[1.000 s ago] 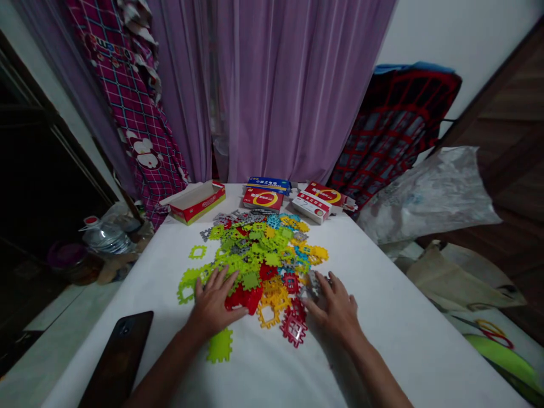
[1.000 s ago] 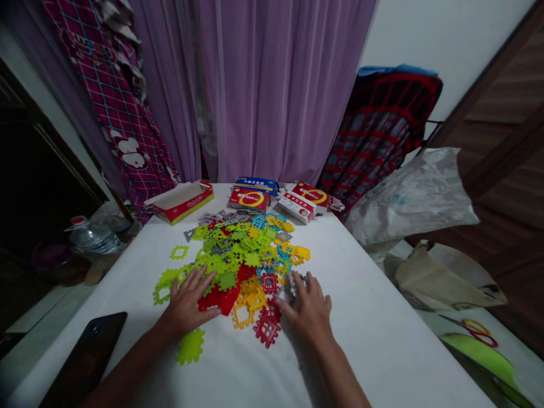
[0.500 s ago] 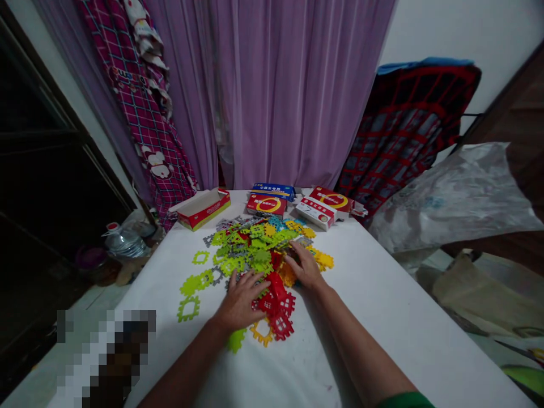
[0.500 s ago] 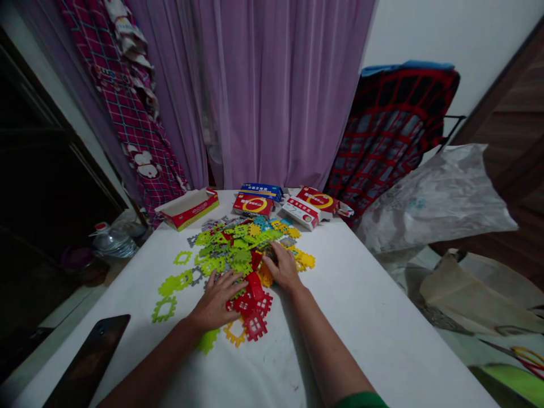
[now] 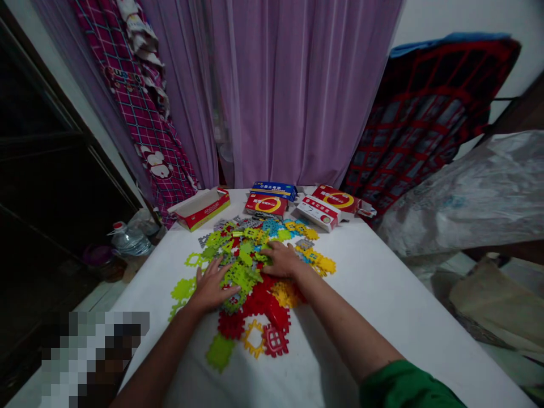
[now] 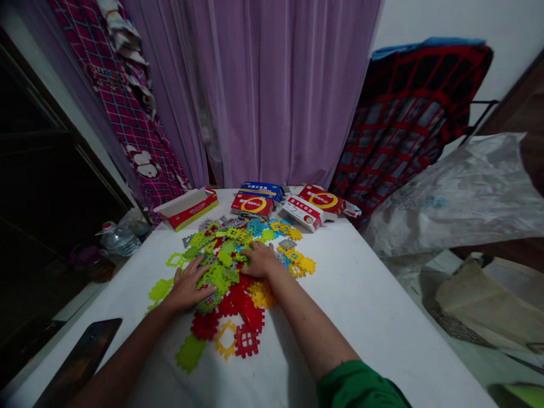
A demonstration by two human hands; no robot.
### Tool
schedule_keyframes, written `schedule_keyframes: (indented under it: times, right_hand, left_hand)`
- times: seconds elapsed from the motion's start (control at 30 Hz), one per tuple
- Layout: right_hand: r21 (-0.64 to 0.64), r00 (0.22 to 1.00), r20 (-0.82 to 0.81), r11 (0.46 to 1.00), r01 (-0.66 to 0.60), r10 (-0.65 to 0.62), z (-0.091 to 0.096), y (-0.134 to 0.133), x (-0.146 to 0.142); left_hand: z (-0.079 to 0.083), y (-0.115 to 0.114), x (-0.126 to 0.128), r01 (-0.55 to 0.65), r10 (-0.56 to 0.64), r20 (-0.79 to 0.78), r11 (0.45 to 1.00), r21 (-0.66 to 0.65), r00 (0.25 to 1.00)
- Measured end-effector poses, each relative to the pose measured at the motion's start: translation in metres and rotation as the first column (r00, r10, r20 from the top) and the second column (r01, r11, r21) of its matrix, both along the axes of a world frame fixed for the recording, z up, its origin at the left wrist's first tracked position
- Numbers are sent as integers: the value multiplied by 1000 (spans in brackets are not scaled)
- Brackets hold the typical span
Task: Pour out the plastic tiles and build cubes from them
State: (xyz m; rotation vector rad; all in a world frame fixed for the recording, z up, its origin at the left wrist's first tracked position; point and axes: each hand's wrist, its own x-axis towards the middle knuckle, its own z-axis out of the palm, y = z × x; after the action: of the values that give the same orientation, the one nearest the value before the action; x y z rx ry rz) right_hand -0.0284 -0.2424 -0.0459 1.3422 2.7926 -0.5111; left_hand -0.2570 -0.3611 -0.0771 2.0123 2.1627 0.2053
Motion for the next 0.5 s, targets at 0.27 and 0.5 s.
schedule_keyframes:
  times: [0.27,0.5]
  right_hand:
    - [225,964,-266,973,60,2,-12,-66,82]
    - [435,908,-379,900,4,179,-58,-119,56]
  left_hand:
    - [-27,-98,16,30,-30,-8,999,26,1000]
    - [-33,-61,53,-116,116,13,987,113,993]
